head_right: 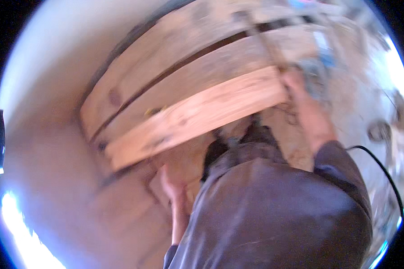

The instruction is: The person uses a chisel and hammer to carve a groove into a wooden plank. They repeatedly strike the chisel to remove wood chips and deepen the cut along the plank's length.

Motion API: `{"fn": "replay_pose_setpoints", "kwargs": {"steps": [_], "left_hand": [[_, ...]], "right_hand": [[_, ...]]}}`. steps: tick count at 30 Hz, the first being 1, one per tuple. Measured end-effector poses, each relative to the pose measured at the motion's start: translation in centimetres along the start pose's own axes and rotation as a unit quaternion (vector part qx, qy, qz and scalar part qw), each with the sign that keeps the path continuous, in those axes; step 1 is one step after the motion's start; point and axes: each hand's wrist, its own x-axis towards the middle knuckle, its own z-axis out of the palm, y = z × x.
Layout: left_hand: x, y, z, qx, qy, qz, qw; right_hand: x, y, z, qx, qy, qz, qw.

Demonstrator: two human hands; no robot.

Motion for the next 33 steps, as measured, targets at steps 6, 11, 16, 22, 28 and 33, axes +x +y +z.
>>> {"fn": "replay_pose_setpoints", "kwargs": {"steps": [6,11,16,22,28,33], "left_hand": [[-6.6,4.0,3.2,0.066,-0.058,-0.04,0.995],[-16.3,0.9,8.5,-0.242,-0.063,-0.34,0.907],[-21.0,1.1,11.0,-0.423,-0.185,-0.509,0.727],[-25.6,3.5,9.0,-0.483,-0.171,-0.539,0.669],[-30.9,5.5,3.1,-0.474,-0.159,-0.559,0.661],[-32.0,6.6,1.0,-0.46,-0.151,-0.568,0.665]], "right_hand": [[7.5,5.8,0.5,-0.045,0.034,-0.11,0.992],[2.4,-1.2,-3.4,0.095,0.08,-0.234,0.964],[3.0,-7.6,-3.0,0.033,0.027,-0.286,0.957],[2.3,-14.6,-2.3,-0.028,-0.012,-0.21,0.977],[10.5,-11.0,1.5,-0.091,0.142,-0.087,0.982],[9.5,-10.8,1.4,-0.101,0.161,-0.097,0.977]]}}
